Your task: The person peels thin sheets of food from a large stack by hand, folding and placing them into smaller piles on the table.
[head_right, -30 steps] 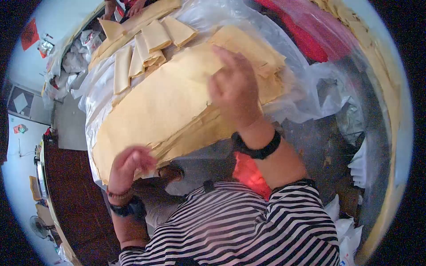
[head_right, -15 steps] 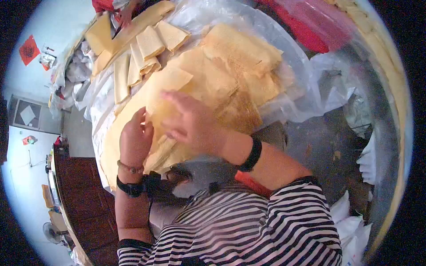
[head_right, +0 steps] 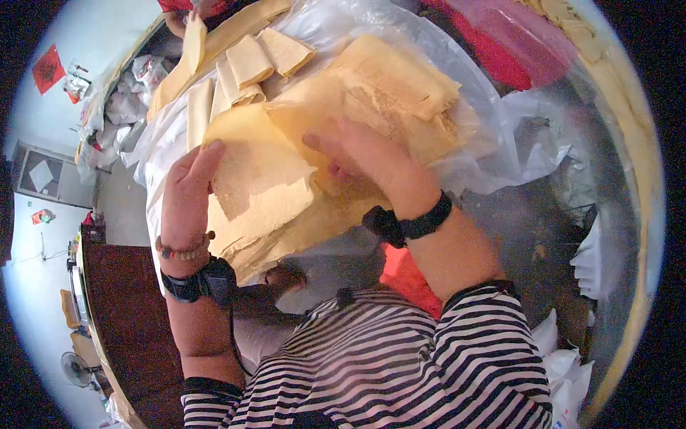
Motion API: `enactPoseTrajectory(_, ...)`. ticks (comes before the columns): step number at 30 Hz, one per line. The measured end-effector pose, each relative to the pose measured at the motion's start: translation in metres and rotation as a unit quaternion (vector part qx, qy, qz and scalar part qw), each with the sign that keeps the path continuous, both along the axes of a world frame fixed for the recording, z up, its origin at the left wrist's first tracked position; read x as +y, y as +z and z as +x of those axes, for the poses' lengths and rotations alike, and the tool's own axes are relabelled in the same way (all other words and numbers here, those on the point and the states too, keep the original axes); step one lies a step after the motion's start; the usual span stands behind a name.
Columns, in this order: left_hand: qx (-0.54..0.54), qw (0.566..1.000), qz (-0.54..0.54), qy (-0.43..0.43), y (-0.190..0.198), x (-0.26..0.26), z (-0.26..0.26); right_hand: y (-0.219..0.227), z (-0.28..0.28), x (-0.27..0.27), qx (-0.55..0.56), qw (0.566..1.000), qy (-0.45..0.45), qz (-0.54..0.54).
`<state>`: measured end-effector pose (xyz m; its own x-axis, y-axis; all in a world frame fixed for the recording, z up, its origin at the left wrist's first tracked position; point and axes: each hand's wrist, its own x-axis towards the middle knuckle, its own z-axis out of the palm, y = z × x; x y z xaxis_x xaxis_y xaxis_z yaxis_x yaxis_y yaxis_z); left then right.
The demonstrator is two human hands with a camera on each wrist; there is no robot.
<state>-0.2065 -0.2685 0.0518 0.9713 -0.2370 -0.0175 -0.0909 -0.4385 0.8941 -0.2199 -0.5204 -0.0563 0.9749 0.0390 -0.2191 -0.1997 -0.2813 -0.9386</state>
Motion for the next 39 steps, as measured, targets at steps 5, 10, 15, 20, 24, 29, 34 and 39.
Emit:
enactPoseTrajectory(5, -0.009, 0.964, -0.256, 0.077, 0.000, 0.011, -0.018, 0.018, -0.009, -0.012, 0.051, 0.999, -0.005, -0.002)
enactPoseTrajectory(10, -0.017, 0.927, -0.365, 0.085, -0.015, 0.029, -0.016, -0.015, -0.022, 0.015, 0.131, 0.893, 0.044, 0.429)
enactPoseTrajectory(15, -0.010, 0.959, -0.278, 0.060, -0.040, 0.048, -0.028, -0.010, -0.005, 0.035, 0.051, 0.803, -0.073, 0.590)
enactPoseTrajectory(20, 0.057, 0.958, -0.251, 0.129, -0.049, 0.061, -0.032, -0.013, 0.015, 0.015, 0.032, 0.942, -0.039, 0.332)
enactPoseTrajectory(24, 0.046, 0.968, -0.193, 0.154, -0.064, 0.093, -0.028, -0.024, 0.040, -0.022, -0.045, 0.953, -0.099, 0.282)
enactPoseTrajectory(29, 0.076, 0.938, -0.278, 0.192, -0.082, 0.144, -0.025, -0.020, 0.053, -0.085, -0.076, 0.988, -0.107, 0.082)
enactPoseTrajectory(34, 0.050, 0.916, -0.346, 0.195, -0.031, 0.147, -0.038, 0.012, 0.035, -0.073, -0.179, 0.845, -0.160, -0.478)
enactPoseTrajectory(39, 0.005, 0.950, -0.290, 0.119, 0.003, 0.156, -0.014, 0.009, 0.061, -0.054, -0.170, 0.958, -0.067, 0.223)
